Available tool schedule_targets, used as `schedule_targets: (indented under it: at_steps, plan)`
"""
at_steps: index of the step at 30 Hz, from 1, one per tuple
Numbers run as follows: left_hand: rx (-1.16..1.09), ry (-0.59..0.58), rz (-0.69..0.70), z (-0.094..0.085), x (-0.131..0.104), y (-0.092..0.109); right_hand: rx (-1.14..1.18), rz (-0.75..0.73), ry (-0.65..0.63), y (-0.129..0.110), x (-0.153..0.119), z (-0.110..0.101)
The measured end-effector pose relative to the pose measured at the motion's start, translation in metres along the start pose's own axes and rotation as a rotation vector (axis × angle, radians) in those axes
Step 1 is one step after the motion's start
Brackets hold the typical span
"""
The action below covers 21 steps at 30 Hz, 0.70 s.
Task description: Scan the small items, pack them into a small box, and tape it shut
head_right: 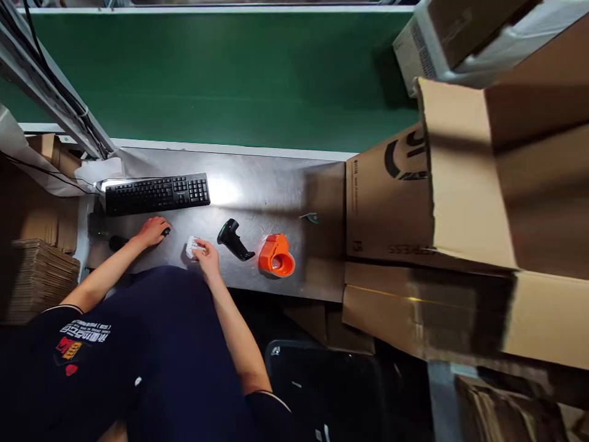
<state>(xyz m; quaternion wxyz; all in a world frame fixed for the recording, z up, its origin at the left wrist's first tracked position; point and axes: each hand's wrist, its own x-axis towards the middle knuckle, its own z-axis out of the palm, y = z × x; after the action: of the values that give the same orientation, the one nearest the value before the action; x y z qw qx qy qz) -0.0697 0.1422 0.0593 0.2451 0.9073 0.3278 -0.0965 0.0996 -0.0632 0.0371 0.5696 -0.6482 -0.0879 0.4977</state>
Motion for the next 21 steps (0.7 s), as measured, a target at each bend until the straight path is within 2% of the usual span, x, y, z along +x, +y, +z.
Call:
schedule_targets:
  at_steps: [3,6,8,11,13,15,17,21]
  plan:
    - [-0.071,-0.020,0.017,0.001,0.006,0.000,-0.017,0.012,0.028,0.004,0.017,0.006]
    - [-0.200,0.001,0.011,0.009,0.001,0.007,-0.028,0.022,0.046,0.009,0.027,0.011]
    - [-0.545,0.055,-0.070,0.017,-0.008,0.015,-0.019,0.022,0.043,0.010,0.025,0.014]
    - [-1.336,0.085,-0.224,0.024,-0.024,0.031,0.024,0.024,0.031,0.004,0.014,0.016]
    - [-1.744,-0.001,-0.240,0.023,-0.035,0.041,0.058,0.012,0.017,-0.005,0.004,0.017]
    - [-1.995,-0.116,-0.211,0.018,-0.043,0.048,0.078,-0.046,-0.007,-0.018,-0.005,0.018]
    - [-2.100,-0.192,-0.190,0.012,-0.047,0.054,0.042,-0.158,-0.021,-0.031,-0.012,0.020]
    - [-2.145,-0.233,-0.202,0.006,-0.048,0.061,-0.140,-0.380,0.038,-0.049,-0.023,0.021]
